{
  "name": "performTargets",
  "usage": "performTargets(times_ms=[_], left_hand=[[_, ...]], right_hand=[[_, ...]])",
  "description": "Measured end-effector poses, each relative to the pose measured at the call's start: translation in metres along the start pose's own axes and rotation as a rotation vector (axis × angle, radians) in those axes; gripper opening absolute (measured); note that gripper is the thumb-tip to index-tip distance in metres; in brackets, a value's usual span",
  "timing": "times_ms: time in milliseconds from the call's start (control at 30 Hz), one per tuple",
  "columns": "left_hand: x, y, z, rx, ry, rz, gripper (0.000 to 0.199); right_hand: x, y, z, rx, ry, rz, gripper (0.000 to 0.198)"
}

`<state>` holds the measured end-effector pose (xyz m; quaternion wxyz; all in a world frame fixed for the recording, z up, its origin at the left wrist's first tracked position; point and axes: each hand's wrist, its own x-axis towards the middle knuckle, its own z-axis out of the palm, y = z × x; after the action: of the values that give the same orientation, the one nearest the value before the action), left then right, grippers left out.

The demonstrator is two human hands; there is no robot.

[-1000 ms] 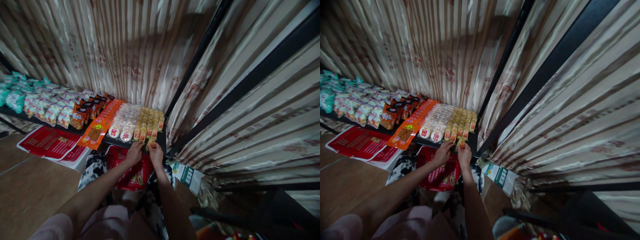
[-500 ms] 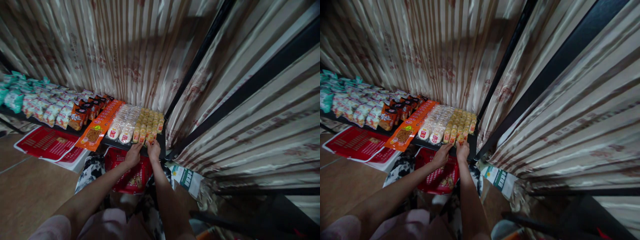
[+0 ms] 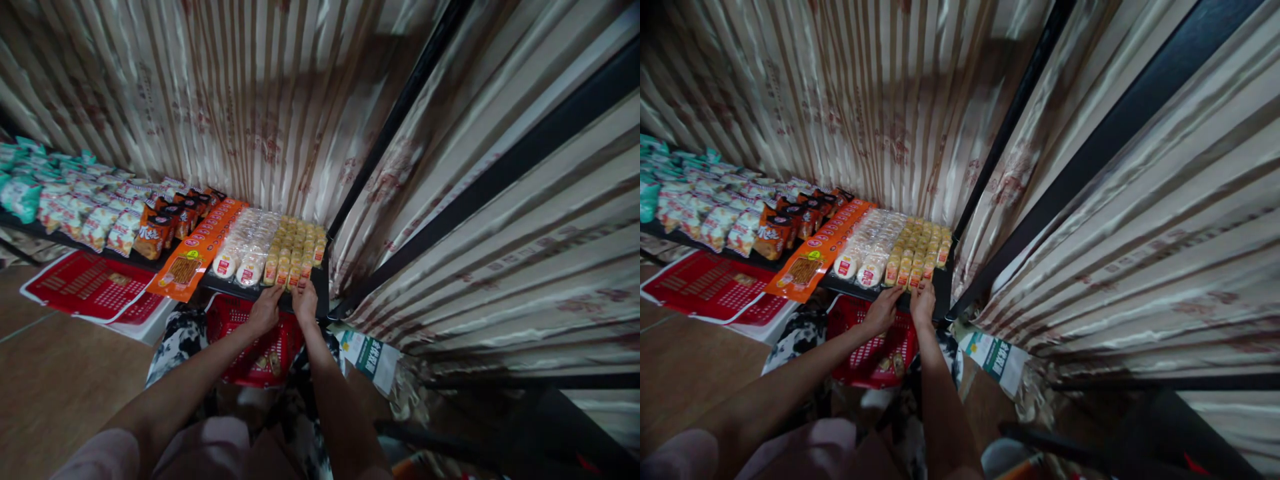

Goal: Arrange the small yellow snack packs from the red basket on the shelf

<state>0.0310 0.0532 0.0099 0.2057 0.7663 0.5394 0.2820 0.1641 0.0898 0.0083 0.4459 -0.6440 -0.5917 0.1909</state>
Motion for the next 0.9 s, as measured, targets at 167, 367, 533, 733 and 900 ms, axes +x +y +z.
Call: performTargets(times_ms=[167,367,533,733,900], left_hand=[[0.0,0.002,0.001,0.004,-0.003,-0.014,0.058],[0.0,0.002,0.001,0.019,-0.012,0.019,0.058],[0.001,0.002,0.0,0.023,-0.016,0.026,0.057],[0.0,0.003,0.001,0.03,-0.002,0.034,0.055],[0.0,0.004,0.001,0.016,-0.026,0.03,0.054]], right_hand=[[-0.008,-0.001,-0.003,-0.197,0.015,0.0,0.019],[-0.012,0.005,0.007,-0.142,0.034,0.012,0.018],[-0.01,0.009,0.01,-0.147,0.039,-0.015,0.013],[-0.015,0.008,0.008,-0.135,0.063,-0.019,0.017],[-0.018,0.006,0.006,-0.151,0.013,-0.019,0.016]])
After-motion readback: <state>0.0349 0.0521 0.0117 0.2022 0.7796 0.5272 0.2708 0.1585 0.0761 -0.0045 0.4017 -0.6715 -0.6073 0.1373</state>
